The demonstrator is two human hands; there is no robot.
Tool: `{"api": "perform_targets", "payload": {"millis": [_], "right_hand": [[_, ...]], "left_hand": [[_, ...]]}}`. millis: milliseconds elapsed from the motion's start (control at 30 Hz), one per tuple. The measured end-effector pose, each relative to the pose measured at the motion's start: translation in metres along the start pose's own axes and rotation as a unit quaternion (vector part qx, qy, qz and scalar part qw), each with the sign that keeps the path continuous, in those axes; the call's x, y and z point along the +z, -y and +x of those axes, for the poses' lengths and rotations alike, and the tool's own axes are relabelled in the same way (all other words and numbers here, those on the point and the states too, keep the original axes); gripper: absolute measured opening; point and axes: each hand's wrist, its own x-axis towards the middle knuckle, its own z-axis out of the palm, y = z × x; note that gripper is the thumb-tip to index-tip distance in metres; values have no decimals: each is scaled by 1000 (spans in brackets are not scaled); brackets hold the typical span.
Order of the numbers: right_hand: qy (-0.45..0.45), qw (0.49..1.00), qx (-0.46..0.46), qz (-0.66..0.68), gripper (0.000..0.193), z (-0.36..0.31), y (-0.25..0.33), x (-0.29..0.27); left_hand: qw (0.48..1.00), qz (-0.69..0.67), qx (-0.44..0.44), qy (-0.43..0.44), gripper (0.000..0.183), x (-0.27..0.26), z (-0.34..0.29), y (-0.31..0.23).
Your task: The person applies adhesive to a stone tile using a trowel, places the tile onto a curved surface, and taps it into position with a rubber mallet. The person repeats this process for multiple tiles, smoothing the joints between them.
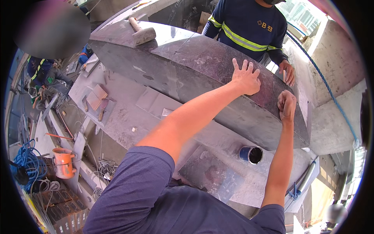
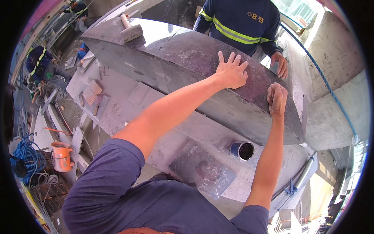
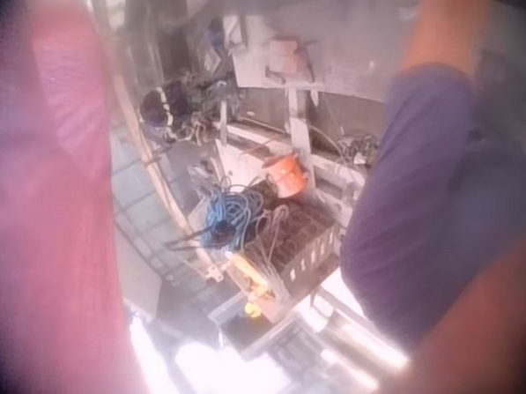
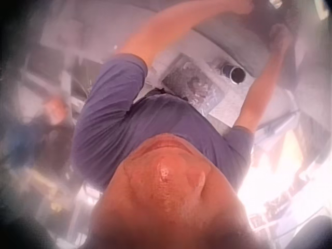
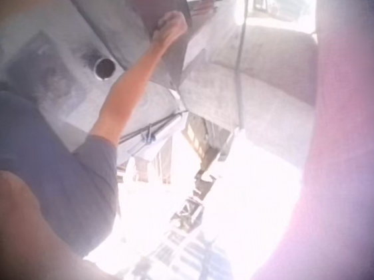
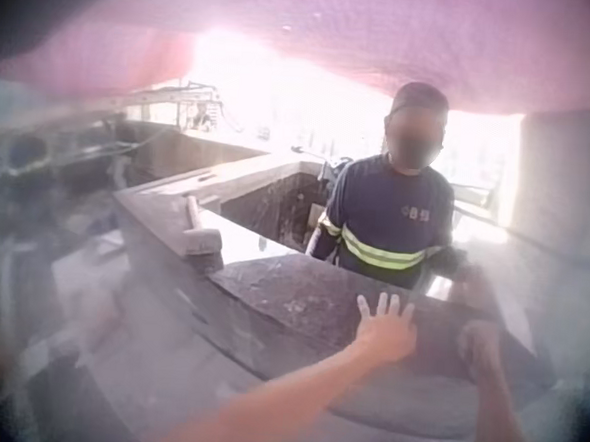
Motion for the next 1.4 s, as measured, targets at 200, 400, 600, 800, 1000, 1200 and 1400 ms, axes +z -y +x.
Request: {"api": "perform_targets", "payload": {"millis": [200, 400, 600, 800, 1000, 1200, 1400], "right_hand": [[-3, 999, 4, -41, 30, 0, 3, 6], [8, 999, 9, -45, 29, -4, 6, 8], [18, 998, 5, -58, 29, -6, 5, 9], [25, 998, -1, -64, 29, -6, 4, 5], [34, 997, -7, -72, 29, -7, 5, 7], [48, 997, -9, -62, 29, -2, 6, 16], [38, 996, 18, -80, 27, -7, 7, 6]], "left_hand": [[997, 1, -70, -8, 82, -24, 29, 77], [991, 39, -129, -2, 87, -34, 46, 105], [973, 52, -221, -36, 88, -40, 63, 141], [961, 91, -261, -24, 84, -54, 65, 137], [957, 160, -219, 103, 57, -117, 68, 201], [987, 129, 1, 92, 91, -149, 27, 322], [976, 78, -125, 163, 78, -163, 45, 296]]}}
